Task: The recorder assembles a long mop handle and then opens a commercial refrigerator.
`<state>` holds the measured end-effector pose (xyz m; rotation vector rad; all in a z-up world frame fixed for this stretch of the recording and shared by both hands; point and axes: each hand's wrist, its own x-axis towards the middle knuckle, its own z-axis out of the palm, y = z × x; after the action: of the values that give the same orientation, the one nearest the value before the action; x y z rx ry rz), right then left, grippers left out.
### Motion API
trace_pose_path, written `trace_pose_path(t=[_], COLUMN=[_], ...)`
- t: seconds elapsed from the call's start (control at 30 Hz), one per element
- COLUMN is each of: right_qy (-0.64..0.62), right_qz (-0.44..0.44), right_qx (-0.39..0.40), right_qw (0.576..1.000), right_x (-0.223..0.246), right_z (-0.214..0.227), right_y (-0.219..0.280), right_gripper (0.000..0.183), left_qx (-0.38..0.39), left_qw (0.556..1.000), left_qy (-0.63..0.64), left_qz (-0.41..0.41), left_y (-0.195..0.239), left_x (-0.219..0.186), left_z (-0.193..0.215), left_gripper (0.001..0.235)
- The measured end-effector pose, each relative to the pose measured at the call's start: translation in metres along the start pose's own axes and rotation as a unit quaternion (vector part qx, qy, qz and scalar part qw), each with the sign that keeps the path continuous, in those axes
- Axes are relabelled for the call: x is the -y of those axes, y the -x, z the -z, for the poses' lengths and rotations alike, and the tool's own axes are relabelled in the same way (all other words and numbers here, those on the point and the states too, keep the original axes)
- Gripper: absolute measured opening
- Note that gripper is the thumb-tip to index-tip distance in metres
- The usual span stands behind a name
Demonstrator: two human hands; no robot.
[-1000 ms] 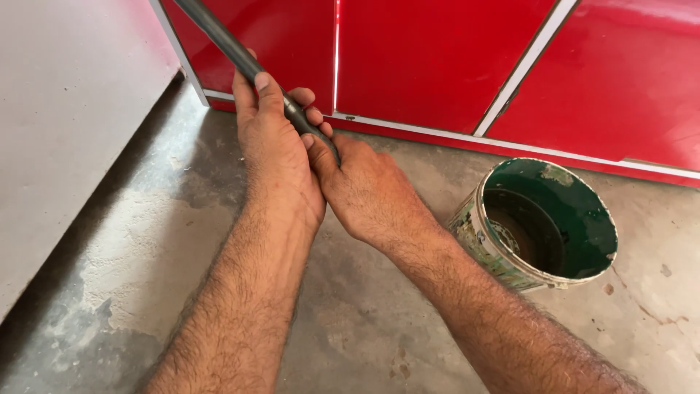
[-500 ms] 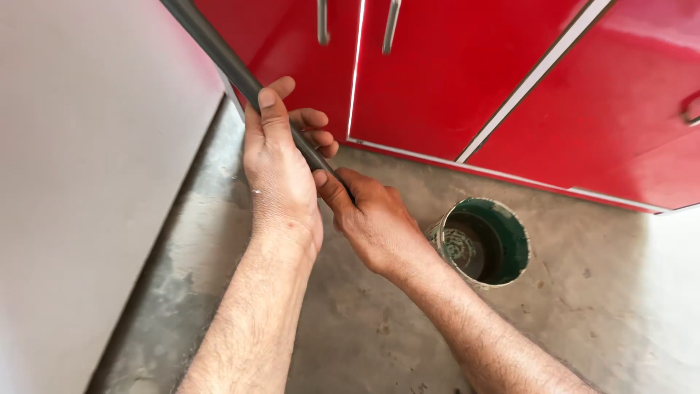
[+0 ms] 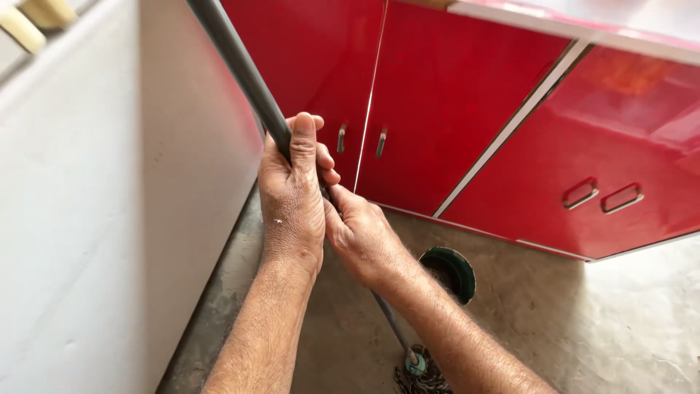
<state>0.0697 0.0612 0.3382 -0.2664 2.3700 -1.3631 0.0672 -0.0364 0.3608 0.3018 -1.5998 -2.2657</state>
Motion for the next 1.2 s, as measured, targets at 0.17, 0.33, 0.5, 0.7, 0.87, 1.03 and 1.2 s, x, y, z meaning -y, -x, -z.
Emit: trace_pose_path(t=[0.17,0.33,0.5,0.7,0.87,1.03,1.2], right_qy=[0.029,0.013,0.043,0.041,0.019,0.059,0.031], right_qz=[-0.009,0.032,0.0,-0.019,0.02,0.02,0.008], right_qx=[0.013,0.014,-0.01,-0.006,-0.012,0.025,-0.001], right_qw=[0.999,0.999,0.999,0.999,1.0,0.998,1.0], right_x=[0.037,0.062,0.082,0.078,0.062,0.072,0.098], right_z=[0.006,0.017,0.028,0.033,0.027,0.033,0.069], right_y=[0.019,0.033,0.038,0.055,0.067,0.087,0.105], right_gripper=[0.056,0.06,0.058,0.058,0.064,0.064,0.051], left_qx=[-0.017,-0.001,0.008,0.042,0.029,0.032,0.076], left_qw=[0.999,0.999,0.998,0.994,0.996,0.998,0.99], left_qy=[-0.031,-0.003,-0.024,-0.044,-0.05,-0.044,0.0], left_qz=[-0.001,-0.041,-0.054,-0.086,-0.062,-0.044,-0.115], left_y=[0.004,0.007,0.006,0.034,0.056,0.074,0.072], left_x=[-0.037,-0.061,-0.081,-0.08,-0.065,-0.083,-0.112], left_z=[0.0,-0.005,-0.017,-0.023,-0.018,-0.022,-0.06], left_gripper=[0.028,0.028,0.044,0.056,0.049,0.045,0.041])
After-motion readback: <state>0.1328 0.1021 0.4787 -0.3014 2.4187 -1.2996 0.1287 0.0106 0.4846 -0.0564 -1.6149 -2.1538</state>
